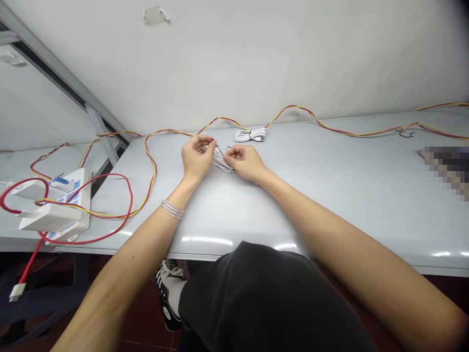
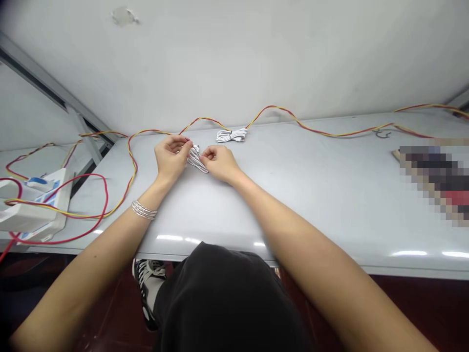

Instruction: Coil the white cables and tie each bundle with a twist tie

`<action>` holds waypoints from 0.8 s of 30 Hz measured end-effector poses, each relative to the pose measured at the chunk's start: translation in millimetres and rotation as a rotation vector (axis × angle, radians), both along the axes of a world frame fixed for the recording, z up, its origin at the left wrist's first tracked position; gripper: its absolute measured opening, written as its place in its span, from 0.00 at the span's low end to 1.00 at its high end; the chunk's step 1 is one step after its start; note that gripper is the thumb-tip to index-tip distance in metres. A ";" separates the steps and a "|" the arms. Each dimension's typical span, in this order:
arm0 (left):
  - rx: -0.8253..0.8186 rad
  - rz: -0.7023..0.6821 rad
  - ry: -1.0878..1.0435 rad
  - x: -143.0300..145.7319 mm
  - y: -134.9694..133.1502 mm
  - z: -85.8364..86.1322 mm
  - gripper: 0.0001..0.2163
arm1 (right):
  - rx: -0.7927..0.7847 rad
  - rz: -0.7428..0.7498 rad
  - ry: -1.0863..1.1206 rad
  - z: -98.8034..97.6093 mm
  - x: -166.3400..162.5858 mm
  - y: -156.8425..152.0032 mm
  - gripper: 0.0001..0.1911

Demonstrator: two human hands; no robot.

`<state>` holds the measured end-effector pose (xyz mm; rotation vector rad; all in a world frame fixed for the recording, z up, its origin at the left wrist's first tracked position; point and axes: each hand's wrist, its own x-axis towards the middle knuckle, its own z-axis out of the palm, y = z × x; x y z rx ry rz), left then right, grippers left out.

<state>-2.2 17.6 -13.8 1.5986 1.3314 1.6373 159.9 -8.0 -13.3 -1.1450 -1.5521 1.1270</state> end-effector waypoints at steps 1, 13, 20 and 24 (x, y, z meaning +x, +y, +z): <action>0.000 0.000 -0.006 0.2 -0.3 -0.1 0.08 | 0.000 -0.001 -0.001 -0.2 0.0 0.0 0.04; -0.014 0.006 -0.082 8.9 0.5 -5.9 0.05 | -0.018 0.014 0.019 -3.8 4.1 3.2 0.06; 0.018 0.039 -0.070 15.6 0.1 -6.7 0.03 | -0.039 0.006 0.007 -4.6 5.3 5.0 0.08; 0.013 0.055 -0.070 16.8 1.1 -7.8 0.03 | -0.032 -0.050 -0.054 -4.2 2.2 6.7 0.07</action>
